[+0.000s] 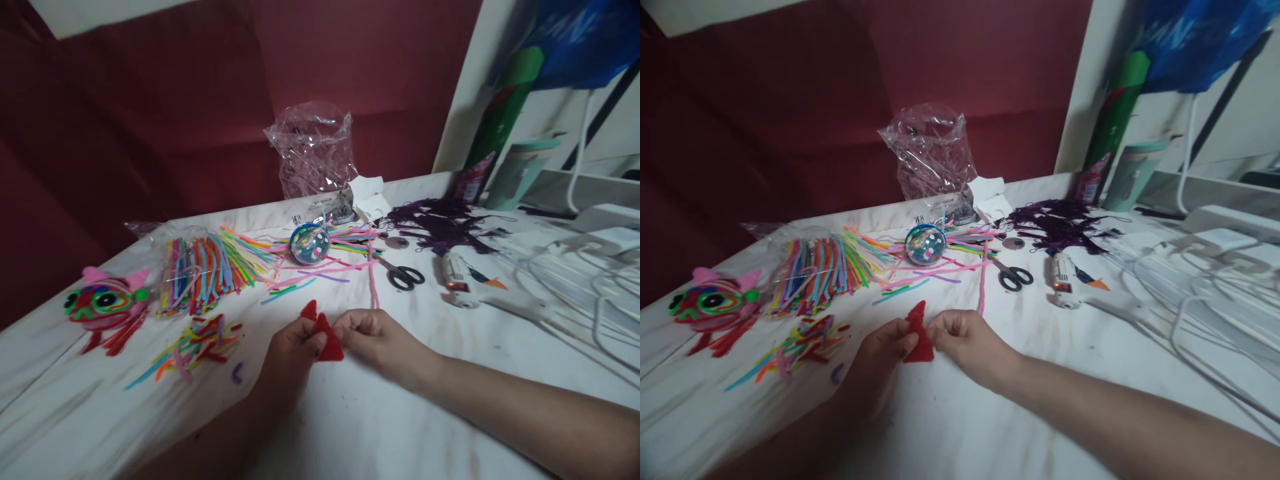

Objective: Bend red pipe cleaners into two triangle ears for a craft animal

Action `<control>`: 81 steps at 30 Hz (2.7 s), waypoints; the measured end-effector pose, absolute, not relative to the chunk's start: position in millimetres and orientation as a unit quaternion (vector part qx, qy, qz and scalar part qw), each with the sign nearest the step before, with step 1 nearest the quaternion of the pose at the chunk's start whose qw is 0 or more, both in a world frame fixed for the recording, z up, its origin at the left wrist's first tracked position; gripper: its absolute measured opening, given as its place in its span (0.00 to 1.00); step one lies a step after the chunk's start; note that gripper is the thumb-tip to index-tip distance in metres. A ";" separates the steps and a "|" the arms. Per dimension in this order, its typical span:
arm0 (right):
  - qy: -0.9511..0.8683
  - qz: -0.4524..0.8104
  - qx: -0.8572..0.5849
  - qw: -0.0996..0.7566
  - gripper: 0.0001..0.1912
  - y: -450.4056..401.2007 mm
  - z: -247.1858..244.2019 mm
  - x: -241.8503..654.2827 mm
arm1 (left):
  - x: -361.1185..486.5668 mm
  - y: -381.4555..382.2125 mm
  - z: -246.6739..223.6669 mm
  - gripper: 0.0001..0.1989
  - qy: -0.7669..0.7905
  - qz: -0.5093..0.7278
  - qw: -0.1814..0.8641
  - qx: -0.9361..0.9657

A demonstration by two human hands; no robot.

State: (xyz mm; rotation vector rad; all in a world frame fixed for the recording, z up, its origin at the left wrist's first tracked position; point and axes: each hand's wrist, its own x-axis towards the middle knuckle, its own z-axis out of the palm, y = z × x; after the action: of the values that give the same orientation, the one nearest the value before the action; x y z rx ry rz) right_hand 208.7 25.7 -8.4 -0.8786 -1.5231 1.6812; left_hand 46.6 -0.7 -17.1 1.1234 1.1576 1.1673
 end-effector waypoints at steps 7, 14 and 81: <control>-0.608 0.638 -0.322 0.347 0.16 25.9 -11.4 210.3 | 47.3 -0.7 -14.7 0.06 0.488 0.488 0.533 0.490; -0.633 0.613 -0.316 0.352 0.15 23.4 -8.8 209.2 | 50.4 -3.7 -10.8 0.06 0.488 0.493 0.512 0.506; -0.607 0.619 -0.324 0.379 0.15 20.8 -11.0 203.5 | 53.8 -4.0 -6.3 0.07 0.541 0.472 0.451 0.531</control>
State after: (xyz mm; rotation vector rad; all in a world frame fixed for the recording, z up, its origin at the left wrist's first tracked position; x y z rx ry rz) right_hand 203.5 20.8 -11.0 -0.8270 -1.5504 1.5824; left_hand 53.8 -4.0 -6.3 1.3111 1.3358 1.1653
